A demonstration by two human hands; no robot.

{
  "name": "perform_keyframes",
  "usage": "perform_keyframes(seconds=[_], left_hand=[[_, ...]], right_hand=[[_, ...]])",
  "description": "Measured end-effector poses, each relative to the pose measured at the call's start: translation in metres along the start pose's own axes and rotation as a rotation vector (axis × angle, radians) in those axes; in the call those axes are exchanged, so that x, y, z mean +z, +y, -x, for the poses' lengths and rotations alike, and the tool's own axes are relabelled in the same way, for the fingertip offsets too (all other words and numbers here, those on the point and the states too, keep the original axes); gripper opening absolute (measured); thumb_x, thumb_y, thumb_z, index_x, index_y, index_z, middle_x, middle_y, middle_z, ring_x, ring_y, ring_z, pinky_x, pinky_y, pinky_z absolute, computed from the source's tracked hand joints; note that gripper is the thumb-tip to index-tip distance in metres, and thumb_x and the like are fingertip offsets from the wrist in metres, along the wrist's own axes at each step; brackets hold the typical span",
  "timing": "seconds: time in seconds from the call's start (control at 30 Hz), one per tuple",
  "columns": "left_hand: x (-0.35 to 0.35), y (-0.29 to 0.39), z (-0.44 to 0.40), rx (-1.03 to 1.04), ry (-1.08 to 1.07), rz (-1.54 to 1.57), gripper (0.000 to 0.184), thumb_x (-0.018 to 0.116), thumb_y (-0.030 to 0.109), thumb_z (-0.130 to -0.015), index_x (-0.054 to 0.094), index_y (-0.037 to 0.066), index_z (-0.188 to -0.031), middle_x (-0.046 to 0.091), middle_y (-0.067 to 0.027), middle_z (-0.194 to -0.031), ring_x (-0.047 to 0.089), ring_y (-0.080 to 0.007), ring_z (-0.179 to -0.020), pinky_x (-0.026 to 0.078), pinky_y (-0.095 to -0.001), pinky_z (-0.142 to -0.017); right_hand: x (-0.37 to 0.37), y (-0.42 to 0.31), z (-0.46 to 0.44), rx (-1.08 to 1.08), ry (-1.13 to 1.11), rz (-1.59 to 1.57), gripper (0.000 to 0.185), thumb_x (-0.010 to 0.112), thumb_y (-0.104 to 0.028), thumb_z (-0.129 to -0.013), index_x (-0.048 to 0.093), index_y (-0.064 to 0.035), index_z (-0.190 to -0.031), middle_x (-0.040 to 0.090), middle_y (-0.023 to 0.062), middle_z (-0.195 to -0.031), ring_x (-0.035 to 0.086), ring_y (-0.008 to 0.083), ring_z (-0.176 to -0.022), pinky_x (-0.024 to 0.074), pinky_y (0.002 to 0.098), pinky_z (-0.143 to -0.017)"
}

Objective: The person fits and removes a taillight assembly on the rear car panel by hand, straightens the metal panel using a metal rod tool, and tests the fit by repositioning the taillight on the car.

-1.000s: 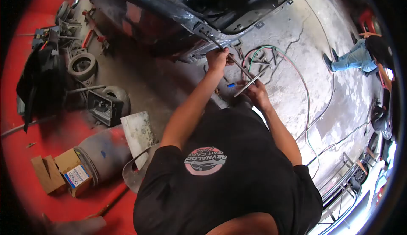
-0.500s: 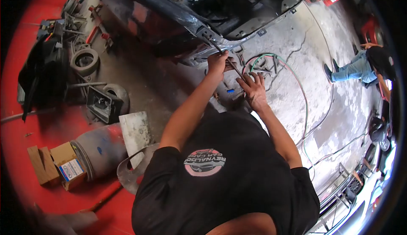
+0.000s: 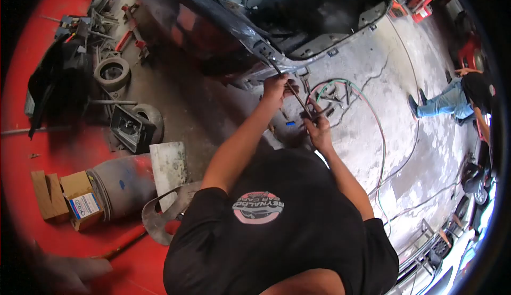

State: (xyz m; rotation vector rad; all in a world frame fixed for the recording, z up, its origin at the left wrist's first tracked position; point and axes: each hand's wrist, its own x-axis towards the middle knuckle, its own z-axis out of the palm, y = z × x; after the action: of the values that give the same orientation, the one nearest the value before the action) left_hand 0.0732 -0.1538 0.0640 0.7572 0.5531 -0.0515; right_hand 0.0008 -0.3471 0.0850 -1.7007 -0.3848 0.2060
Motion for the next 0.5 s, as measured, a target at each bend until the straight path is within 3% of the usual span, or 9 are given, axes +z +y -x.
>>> perform_keyframes(seconds=[0.03, 0.07, 0.13, 0.2, 0.3, 0.33, 0.37, 0.43, 0.5], left_hand=[[0.000, -0.003, 0.005, -0.018, 0.031, -0.032, 0.018, 0.060, 0.015, -0.087, 0.053, 0.000, -0.094, 0.060, -0.0144, -0.075, 0.066, -0.0320, -0.061, 0.059, -0.0441, -0.055], [0.006, -0.001, 0.005, -0.026, 0.054, -0.065, 0.018, 0.060, 0.014, -0.087, 0.053, 0.000, -0.094, 0.061, -0.0148, -0.076, 0.066, -0.0324, -0.062, 0.059, -0.0440, -0.055], [0.016, 0.007, 0.016, -0.029, 0.052, -0.149, 0.019, 0.057, 0.014, -0.089, 0.051, -0.001, -0.100, 0.060, -0.0147, -0.083, 0.065, -0.0324, -0.073, 0.057, -0.0443, -0.064], [0.014, 0.005, 0.012, -0.026, 0.056, -0.151, 0.019, 0.057, 0.014, -0.089, 0.050, 0.000, -0.100, 0.059, -0.0149, -0.083, 0.065, -0.0323, -0.070, 0.057, -0.0441, -0.064], [0.014, 0.006, 0.007, -0.028, 0.080, -0.145, 0.018, 0.056, 0.014, -0.089, 0.050, 0.001, -0.099, 0.058, -0.0145, -0.082, 0.064, -0.0318, -0.064, 0.057, -0.0443, -0.063], [0.014, 0.006, 0.008, -0.020, 0.079, -0.150, 0.018, 0.056, 0.014, -0.090, 0.050, 0.001, -0.099, 0.058, -0.0144, -0.082, 0.064, -0.0319, -0.065, 0.057, -0.0445, -0.063], [0.013, 0.005, 0.009, -0.016, 0.079, -0.158, 0.018, 0.056, 0.014, -0.090, 0.050, 0.000, -0.099, 0.058, -0.0143, -0.082, 0.064, -0.0320, -0.065, 0.057, -0.0447, -0.063], [-0.001, -0.007, -0.001, -0.014, 0.065, -0.057, 0.016, 0.058, 0.014, -0.088, 0.051, 0.001, -0.094, 0.058, -0.0130, -0.076, 0.064, -0.0310, -0.060, 0.058, -0.0440, -0.057], [0.001, -0.010, -0.005, -0.015, 0.038, -0.018, 0.014, 0.059, 0.014, -0.087, 0.052, 0.002, -0.091, 0.058, -0.0124, -0.073, 0.064, -0.0303, -0.058, 0.059, -0.0432, -0.054]], right_hand=[[-0.001, 0.015, 0.002, -0.186, 0.018, 0.334, 0.051, 0.060, -0.010, -0.081, 0.048, -0.0084, -0.130, 0.061, 0.0154, -0.108, 0.060, 0.0328, -0.095, 0.0480, 0.0416, -0.084], [-0.011, -0.006, -0.007, -0.386, -0.122, 0.706, 0.059, 0.059, 0.000, -0.070, 0.051, -0.0097, -0.128, 0.058, 0.0138, -0.113, 0.054, 0.0372, -0.105, 0.0427, 0.0455, -0.092], [-0.013, -0.034, -0.011, -0.474, -0.116, 0.919, 0.063, 0.060, 0.001, -0.064, 0.051, -0.0088, -0.127, 0.056, 0.0142, -0.117, 0.051, 0.0382, -0.109, 0.0410, 0.0458, -0.094], [-0.012, -0.047, -0.009, -0.509, -0.083, 1.079, 0.058, 0.059, 0.003, -0.065, 0.053, -0.0059, -0.122, 0.051, 0.0173, -0.123, 0.048, 0.0373, -0.111, 0.0409, 0.0427, -0.094], [-0.016, -0.029, 0.021, -0.297, 0.246, 0.679, 0.047, 0.058, 0.002, -0.072, 0.053, -0.0022, -0.118, 0.053, 0.0197, -0.117, 0.051, 0.0356, -0.107, 0.0424, 0.0416, -0.091], [-0.021, -0.031, 0.034, -0.101, 0.293, 0.473, 0.033, 0.058, -0.006, -0.080, 0.054, 0.0010, -0.111, 0.059, 0.0189, -0.103, 0.057, 0.0318, -0.098, 0.0454, 0.0402, -0.083], [-0.022, -0.044, 0.038, 0.255, 0.210, 0.192, 0.029, 0.058, -0.018, -0.085, 0.055, 0.0001, -0.108, 0.063, 0.0134, -0.090, 0.061, 0.0267, -0.086, 0.0480, 0.0395, -0.076], [-0.018, -0.011, 0.038, 0.749, 0.065, -0.849, 0.035, 0.055, -0.028, -0.089, 0.053, -0.0015, -0.111, 0.064, 0.0113, -0.086, 0.062, 0.0234, -0.081, 0.0498, 0.0388, -0.073], [-0.003, -0.013, 0.023, 0.643, 0.010, -0.796, 0.039, 0.058, -0.023, -0.089, 0.048, -0.0019, -0.120, 0.064, 0.0126, -0.089, 0.063, 0.0221, -0.079, 0.0506, 0.0358, -0.073]])
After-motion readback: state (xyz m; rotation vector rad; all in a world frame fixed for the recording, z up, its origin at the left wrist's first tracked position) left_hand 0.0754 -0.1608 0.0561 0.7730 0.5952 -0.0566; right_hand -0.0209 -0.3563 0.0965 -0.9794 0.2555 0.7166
